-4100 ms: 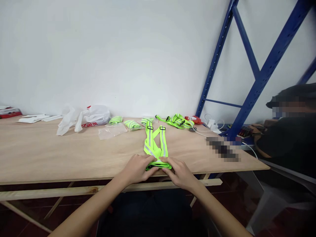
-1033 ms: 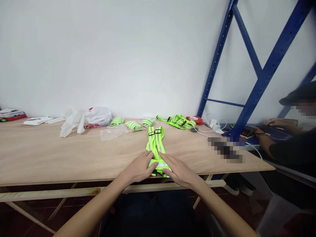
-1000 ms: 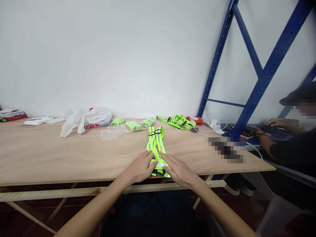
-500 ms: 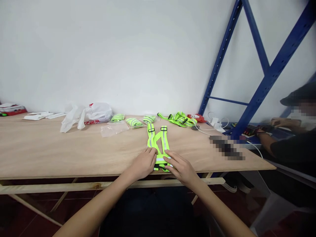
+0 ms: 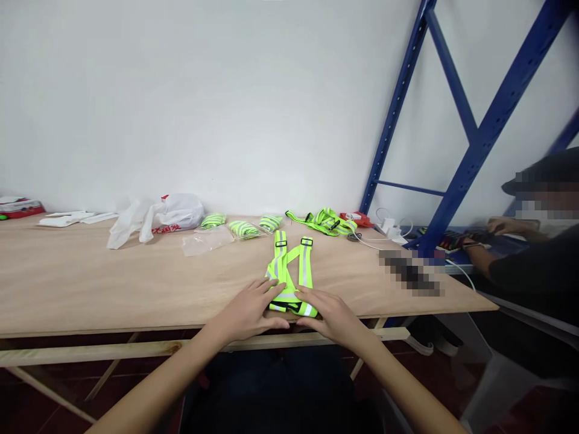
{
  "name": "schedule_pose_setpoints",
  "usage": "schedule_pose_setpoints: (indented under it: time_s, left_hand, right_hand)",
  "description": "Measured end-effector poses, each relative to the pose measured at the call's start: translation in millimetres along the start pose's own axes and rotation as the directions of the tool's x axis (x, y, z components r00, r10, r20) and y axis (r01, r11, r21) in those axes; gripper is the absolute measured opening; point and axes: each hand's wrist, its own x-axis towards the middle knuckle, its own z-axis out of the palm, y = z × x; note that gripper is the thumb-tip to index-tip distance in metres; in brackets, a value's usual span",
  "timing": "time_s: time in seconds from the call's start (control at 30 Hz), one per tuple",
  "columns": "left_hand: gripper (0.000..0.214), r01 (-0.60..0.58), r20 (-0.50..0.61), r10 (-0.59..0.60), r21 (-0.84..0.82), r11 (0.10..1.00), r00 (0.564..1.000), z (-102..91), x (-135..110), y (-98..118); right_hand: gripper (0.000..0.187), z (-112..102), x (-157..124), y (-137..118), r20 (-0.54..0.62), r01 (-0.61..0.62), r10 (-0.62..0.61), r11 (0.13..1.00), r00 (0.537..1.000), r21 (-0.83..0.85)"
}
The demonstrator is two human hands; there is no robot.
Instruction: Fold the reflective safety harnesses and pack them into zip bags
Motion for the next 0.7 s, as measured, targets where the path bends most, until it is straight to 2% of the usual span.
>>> schedule_pose_setpoints:
  time_s: [0.03, 0.1, 0.23, 0.37, 0.53, 0.7]
  left_hand:
    - [0.069, -0.015, 0.015, 0.015, -0.009, 1.000, 1.000, 0.3, -2, 0]
    - [0.062, -0.027, 0.015, 0.027, -0.029, 0.999, 1.000, 0.1, -4, 1]
    - [0.038, 0.033, -0.022, -0.034, -0.067, 0.997, 0.999, -2.7, -4, 7]
    - [0.026, 0.095, 0.020, -0.093, -0.096, 0.991, 0.995, -7.5, 1, 5]
    - [0.036, 0.173, 0.018, -0.173, -0.029, 0.984, 0.985, -11.3, 21, -7]
    - [0.053, 0.144, 0.032, -0.142, -0.084, 0.986, 0.989, -10.4, 44, -21]
  right_hand:
    - [0.047, 0, 0, 0, -0.004, -0.007, 0.007, 1.000, 1.000, 0.002]
    - [0.040, 0, 1, 0, -0.007, -0.012, 0.012, 1.000, 1.000, 0.009]
    - [0.031, -2, 5, -1, 0.004, -0.022, 0.022, 1.000, 1.000, 0.017]
    - [0.028, -5, 11, 1, 0.010, -0.079, 0.079, 0.996, 0.997, 0.030]
    - [0.025, -11, 29, 10, 0.063, -0.250, 0.243, 0.957, 0.968, 0.148]
    - [0.034, -14, 52, 29, 0.129, -0.331, 0.305, 0.881, 0.943, 0.338]
